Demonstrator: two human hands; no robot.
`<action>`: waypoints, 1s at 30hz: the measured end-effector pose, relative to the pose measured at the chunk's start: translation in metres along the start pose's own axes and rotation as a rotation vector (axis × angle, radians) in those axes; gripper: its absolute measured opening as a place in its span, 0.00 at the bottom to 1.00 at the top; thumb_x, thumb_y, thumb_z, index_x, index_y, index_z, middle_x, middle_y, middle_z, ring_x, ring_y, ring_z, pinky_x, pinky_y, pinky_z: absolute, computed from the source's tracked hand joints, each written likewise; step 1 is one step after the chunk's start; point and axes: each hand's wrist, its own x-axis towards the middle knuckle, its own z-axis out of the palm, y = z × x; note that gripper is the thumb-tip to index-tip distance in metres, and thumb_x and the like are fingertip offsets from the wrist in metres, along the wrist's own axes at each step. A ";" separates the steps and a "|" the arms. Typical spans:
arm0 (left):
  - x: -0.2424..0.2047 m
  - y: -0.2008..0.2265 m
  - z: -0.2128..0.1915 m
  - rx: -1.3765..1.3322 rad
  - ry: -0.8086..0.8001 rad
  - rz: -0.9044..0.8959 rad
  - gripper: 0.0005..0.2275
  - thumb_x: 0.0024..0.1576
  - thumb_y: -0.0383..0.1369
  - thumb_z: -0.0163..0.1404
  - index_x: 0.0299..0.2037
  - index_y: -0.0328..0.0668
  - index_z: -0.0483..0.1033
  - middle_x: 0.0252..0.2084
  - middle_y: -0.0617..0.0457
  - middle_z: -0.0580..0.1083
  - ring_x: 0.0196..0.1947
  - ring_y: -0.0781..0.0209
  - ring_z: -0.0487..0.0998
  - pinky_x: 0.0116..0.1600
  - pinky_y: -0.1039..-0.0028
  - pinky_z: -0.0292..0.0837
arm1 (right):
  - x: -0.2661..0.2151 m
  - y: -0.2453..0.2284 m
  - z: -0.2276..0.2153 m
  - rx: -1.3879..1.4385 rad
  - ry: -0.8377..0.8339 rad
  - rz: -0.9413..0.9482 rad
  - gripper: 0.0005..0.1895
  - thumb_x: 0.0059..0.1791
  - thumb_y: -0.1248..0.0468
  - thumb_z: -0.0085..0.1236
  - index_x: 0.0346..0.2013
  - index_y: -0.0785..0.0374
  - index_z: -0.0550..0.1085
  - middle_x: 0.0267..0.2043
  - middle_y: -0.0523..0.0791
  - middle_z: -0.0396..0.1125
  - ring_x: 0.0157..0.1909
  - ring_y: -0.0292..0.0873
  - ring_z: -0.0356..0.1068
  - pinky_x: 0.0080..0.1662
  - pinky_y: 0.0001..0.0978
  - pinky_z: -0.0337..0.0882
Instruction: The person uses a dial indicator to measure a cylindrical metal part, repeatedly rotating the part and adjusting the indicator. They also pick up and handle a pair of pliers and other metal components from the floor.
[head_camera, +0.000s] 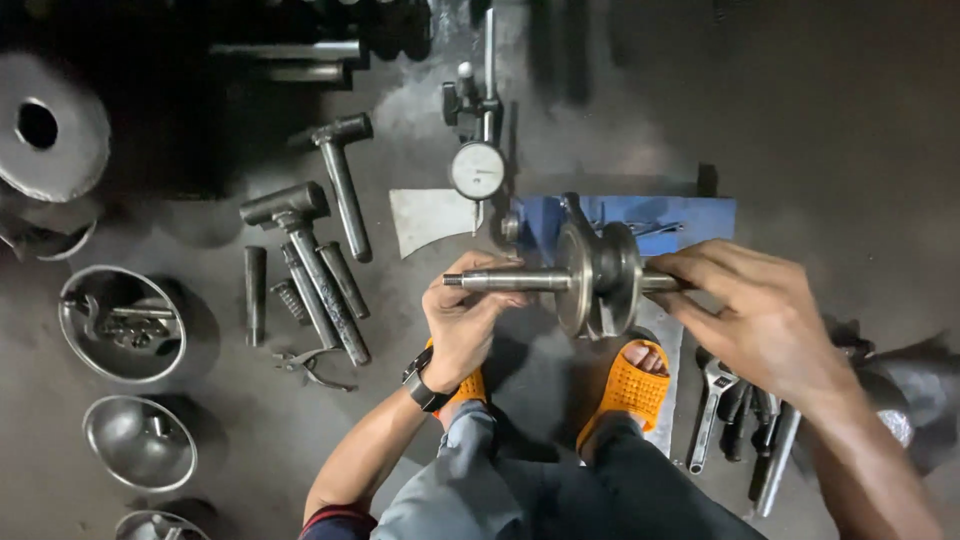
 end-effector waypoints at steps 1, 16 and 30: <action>-0.001 -0.005 -0.005 -0.003 0.011 -0.003 0.03 0.49 0.23 0.53 0.23 0.35 0.75 0.32 0.49 0.72 0.32 0.60 0.75 0.33 0.79 0.78 | 0.008 -0.004 0.004 0.001 -0.011 -0.003 0.12 0.39 0.68 0.60 0.36 0.67 0.73 0.37 0.49 0.70 0.35 0.41 0.71 0.40 0.29 0.74; -0.002 -0.031 -0.036 -0.004 0.068 -0.030 0.03 0.50 0.22 0.52 0.27 0.40 0.75 0.34 0.52 0.73 0.33 0.65 0.74 0.39 0.81 0.74 | 0.032 -0.007 0.043 0.013 0.053 -0.025 0.07 0.42 0.72 0.55 0.35 0.71 0.72 0.35 0.50 0.70 0.35 0.44 0.69 0.38 0.33 0.71; -0.007 -0.078 -0.047 0.067 0.282 -0.272 0.04 0.43 0.22 0.59 0.26 0.29 0.77 0.21 0.51 0.70 0.23 0.72 0.71 0.29 0.84 0.70 | 0.026 0.032 0.090 0.159 0.099 0.147 0.07 0.41 0.68 0.59 0.33 0.61 0.76 0.28 0.46 0.69 0.32 0.50 0.70 0.35 0.35 0.68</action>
